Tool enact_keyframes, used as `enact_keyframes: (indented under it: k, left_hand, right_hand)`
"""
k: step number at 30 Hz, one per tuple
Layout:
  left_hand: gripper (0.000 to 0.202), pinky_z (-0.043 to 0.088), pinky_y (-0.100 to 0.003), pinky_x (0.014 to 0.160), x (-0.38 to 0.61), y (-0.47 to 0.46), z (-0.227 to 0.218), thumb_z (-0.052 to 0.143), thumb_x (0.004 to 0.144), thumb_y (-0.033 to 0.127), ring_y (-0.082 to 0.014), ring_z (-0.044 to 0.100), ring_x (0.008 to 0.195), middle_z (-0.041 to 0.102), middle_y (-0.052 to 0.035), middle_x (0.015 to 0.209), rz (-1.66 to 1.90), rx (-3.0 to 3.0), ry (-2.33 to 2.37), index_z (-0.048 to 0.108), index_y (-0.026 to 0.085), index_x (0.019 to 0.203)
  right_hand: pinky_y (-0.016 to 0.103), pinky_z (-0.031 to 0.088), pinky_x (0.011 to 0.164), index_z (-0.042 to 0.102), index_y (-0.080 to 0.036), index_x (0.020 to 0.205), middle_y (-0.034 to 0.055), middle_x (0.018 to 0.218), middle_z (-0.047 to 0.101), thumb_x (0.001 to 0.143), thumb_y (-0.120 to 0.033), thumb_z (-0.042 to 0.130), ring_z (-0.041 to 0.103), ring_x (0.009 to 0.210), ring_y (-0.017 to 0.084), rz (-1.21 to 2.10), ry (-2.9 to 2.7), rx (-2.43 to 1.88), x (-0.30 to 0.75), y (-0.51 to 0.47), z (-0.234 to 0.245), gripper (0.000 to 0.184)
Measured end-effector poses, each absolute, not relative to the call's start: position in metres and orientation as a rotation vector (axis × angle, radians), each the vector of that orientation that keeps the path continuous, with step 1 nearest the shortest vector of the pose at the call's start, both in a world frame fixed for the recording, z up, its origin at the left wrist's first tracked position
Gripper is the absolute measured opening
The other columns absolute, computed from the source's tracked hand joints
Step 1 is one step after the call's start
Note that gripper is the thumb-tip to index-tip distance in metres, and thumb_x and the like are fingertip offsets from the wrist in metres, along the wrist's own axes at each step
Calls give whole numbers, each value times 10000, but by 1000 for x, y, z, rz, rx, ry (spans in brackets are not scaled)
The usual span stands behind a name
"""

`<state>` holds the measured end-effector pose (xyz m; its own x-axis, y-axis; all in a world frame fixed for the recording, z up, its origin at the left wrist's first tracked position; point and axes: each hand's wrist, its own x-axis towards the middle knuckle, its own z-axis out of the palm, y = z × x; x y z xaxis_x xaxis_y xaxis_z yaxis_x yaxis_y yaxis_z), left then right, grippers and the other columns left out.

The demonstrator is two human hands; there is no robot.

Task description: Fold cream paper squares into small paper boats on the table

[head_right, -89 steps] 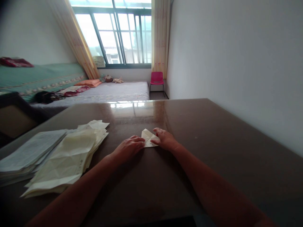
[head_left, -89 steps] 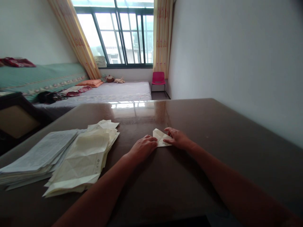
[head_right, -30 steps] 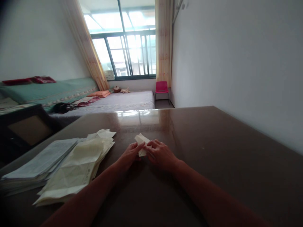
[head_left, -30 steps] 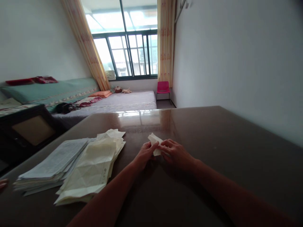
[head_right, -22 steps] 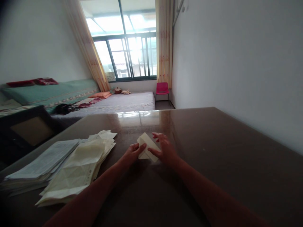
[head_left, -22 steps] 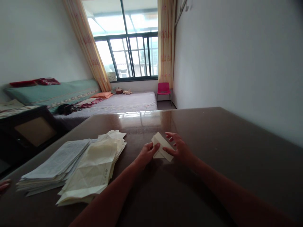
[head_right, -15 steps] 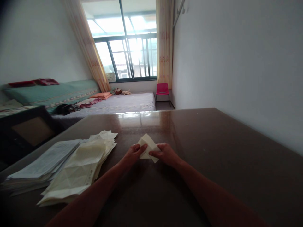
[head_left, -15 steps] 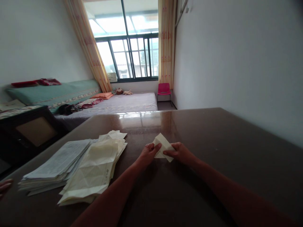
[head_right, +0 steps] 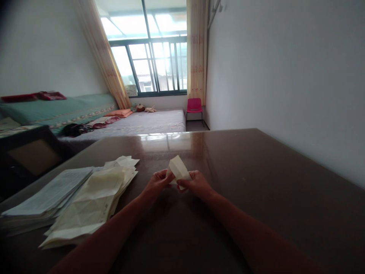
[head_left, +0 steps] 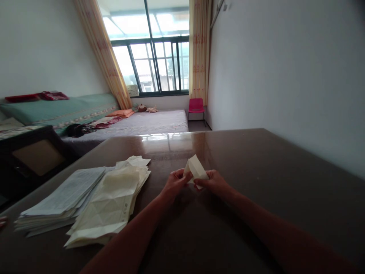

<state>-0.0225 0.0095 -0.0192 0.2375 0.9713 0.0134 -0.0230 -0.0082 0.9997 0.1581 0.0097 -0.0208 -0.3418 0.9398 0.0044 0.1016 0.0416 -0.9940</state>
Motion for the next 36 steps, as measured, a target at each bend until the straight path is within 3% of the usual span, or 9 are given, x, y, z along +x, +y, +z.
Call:
enact_keyframes:
  k: [6, 10, 14, 19, 22, 28, 32, 36]
  left_hand:
    - [493, 486, -254, 661, -28, 13, -13, 578, 761, 607, -187, 623, 817, 678, -72, 885, 1135, 1257, 976, 673, 150, 919]
    - [434, 481, -244, 699, -36, 20, -15, 624, 753, 543, -174, 615, 844, 681, -63, 909, 1137, 1377, 1037, 674, 160, 950]
    - [341, 481, -254, 702, -39, 27, -21, 708, 690, 408, -170, 612, 776, 684, -35, 836, 1097, 1660, 1116, 687, 154, 917]
    - [76, 464, -267, 757, -46, 26, -16, 595, 745, 216, -172, 567, 856, 641, -11, 845, 1084, 2193, 1296, 650, 189, 791]
    - [187, 438, -291, 831, -50, 22, -13, 536, 730, 97, -190, 519, 943, 632, -23, 900, 874, 2573, 1292, 653, 214, 817]
    - [254, 435, -264, 757, -52, 17, -9, 455, 867, 164, -173, 541, 891, 638, -43, 901, 401, 2823, 1122, 702, 219, 883]
    - [276, 434, -261, 755, -52, 15, -7, 436, 916, 236, -167, 542, 870, 631, -56, 873, 352, 2859, 1056, 705, 200, 868]
    - [259, 434, -264, 765, -51, 13, -7, 442, 919, 257, -166, 544, 872, 618, -58, 877, 351, 2864, 1064, 692, 198, 889]
  right_hand:
    - [211, 425, 512, 692, -80, 739, 44, 633, 670, 656, -345, 698, 554, 516, 112, 1502, -1751, -1140, 174, 14, -21, 278]
    - [208, 416, 512, 703, -101, 789, 34, 646, 675, 695, -322, 657, 571, 536, 125, 1348, -1926, -1279, 182, 16, -21, 245]
    - [221, 396, 550, 719, -145, 822, 20, 647, 663, 772, -346, 610, 575, 597, 142, 887, -2162, -1394, 185, 15, -18, 234]
    - [277, 388, 799, 698, -220, 992, 68, 964, 655, 922, -340, 464, 526, 930, 192, 111, -2306, -1186, 188, 12, -8, 272]
    - [307, 341, 865, 673, -212, 1029, 86, 1003, 626, 933, -249, 448, 482, 979, 198, -117, -2420, -1150, 190, 15, -5, 248]
    - [305, 320, 813, 686, -273, 962, 39, 1006, 649, 872, -193, 530, 496, 984, 193, 8, -2768, -1142, 201, 21, -7, 197]
    - [328, 312, 838, 674, -289, 1051, 50, 1076, 641, 791, -179, 588, 471, 1055, 225, 25, -2818, -1198, 207, 12, 1, 296]
    - [347, 322, 871, 598, -250, 1199, 81, 1174, 587, 719, -257, 658, 464, 1085, 242, 47, -2815, -1122, 203, 4, 4, 484]
